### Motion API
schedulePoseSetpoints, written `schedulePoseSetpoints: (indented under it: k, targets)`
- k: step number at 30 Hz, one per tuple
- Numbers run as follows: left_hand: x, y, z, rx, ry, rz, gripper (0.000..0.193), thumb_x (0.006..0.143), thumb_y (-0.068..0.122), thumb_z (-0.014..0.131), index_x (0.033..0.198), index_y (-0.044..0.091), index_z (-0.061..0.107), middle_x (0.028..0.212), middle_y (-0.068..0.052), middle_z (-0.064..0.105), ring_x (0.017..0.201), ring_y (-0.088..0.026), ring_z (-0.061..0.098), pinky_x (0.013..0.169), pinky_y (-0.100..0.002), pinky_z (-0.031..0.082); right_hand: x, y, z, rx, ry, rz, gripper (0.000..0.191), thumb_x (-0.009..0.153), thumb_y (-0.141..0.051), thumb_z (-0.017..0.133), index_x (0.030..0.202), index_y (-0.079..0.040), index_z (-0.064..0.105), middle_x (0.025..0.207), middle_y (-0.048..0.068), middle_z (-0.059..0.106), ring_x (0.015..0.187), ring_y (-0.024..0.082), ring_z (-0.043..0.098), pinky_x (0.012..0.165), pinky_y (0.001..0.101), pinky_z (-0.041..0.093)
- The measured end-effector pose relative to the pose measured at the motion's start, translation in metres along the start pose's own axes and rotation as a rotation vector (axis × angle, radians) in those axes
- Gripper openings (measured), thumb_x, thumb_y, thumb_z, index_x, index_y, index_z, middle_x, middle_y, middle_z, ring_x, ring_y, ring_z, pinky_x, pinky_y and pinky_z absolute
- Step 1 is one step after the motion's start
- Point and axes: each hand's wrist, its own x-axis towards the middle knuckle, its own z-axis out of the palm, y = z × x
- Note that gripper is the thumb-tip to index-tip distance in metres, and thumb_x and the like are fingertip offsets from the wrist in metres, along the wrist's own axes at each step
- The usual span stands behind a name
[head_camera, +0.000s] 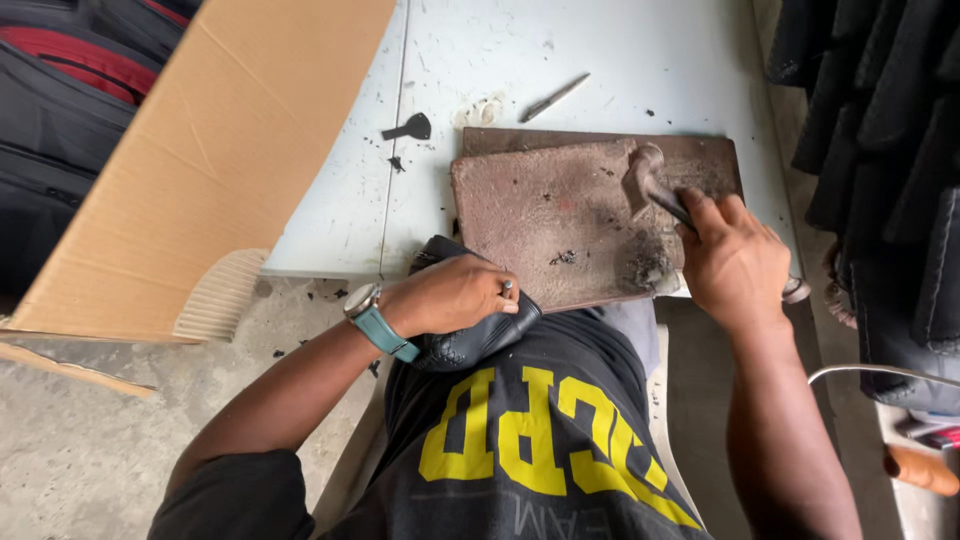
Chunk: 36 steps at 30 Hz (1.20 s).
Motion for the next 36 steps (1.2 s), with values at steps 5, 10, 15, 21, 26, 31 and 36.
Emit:
schedulePoseSetpoints:
  k: [5,10,15,21,26,31,36]
  targets:
    - [-0.004,0.005,-0.017,-0.221,0.049,-0.012,0.027,0.101,0.029,0.059,0.106,0.004,0.067,0.094,-0.012,0.075,0.085,-0.028,0.074,0.078,-0.039,0.056,-0.003,0.013,0.035,0.027,-0.028,-0.007,0.043,0.095,-0.027,0.071,0.138,-0.025,0.073,0.094,0.002,0.064,0.087,0.024,0.064,0.077,0.0397,0.047]
    - [-0.007,0.005,-0.015,-0.297,0.124,-0.055,0.029,0.101,0.031,0.06,0.102,0.003,0.068,0.092,-0.012,0.076,0.084,-0.027,0.075,0.075,-0.037,0.057,-0.005,-0.006,0.029,0.129,-0.045,-0.019,0.035,0.1,-0.033,0.069,0.128,-0.016,0.077,0.1,0.008,0.068,0.087,0.028,0.058,0.076,0.0405,0.046]
    - [-0.008,-0.001,-0.006,-0.323,0.228,-0.112,0.034,0.099,0.034,0.063,0.094,0.001,0.066,0.081,-0.012,0.074,0.075,-0.023,0.076,0.067,-0.036,0.057,-0.011,-0.097,0.02,0.482,-0.277,-0.217,0.048,0.087,-0.047,0.072,0.111,-0.006,0.077,0.099,0.015,0.071,0.096,0.034,0.064,0.083,0.0464,0.053]
    - [-0.009,-0.002,-0.002,-0.504,0.45,-0.254,0.046,0.101,0.042,0.061,0.086,-0.001,0.062,0.068,-0.009,0.073,0.065,-0.015,0.075,0.058,-0.031,0.059,-0.008,-0.135,0.027,0.601,-0.516,0.013,0.06,0.073,-0.046,0.083,0.11,-0.001,0.068,0.1,0.015,0.068,0.098,0.032,0.065,0.086,0.0442,0.054]
    - [0.001,-0.052,-0.063,-0.278,0.496,-0.546,0.047,0.103,0.049,0.044,0.104,0.006,0.063,0.061,-0.01,0.068,0.059,-0.016,0.074,0.048,-0.032,0.056,-0.008,-0.142,0.036,1.211,-0.69,-0.013,0.03,0.089,-0.028,0.078,0.093,-0.003,0.062,0.083,0.004,0.058,0.08,0.018,0.058,0.075,0.0356,0.051]
    - [0.027,-0.106,-0.129,0.478,0.615,-0.676,0.046,0.107,0.04,0.051,0.092,0.003,0.073,0.082,-0.022,0.073,0.078,-0.04,0.07,0.071,-0.054,0.056,-0.012,-0.166,0.033,1.452,-0.802,-0.147,0.032,0.092,-0.021,0.079,0.089,-0.005,0.052,0.08,0.0,0.046,0.076,0.009,0.042,0.065,0.028,0.042]
    - [0.053,-0.121,-0.158,0.579,0.377,-0.841,0.039,0.107,0.034,0.051,0.101,0.004,0.075,0.1,-0.021,0.074,0.093,-0.039,0.072,0.081,-0.05,0.057,-0.01,-0.163,0.022,1.465,-0.845,-0.193,0.031,0.092,-0.019,0.08,0.09,-0.005,0.052,0.078,-0.001,0.047,0.074,0.008,0.042,0.064,0.0267,0.041]
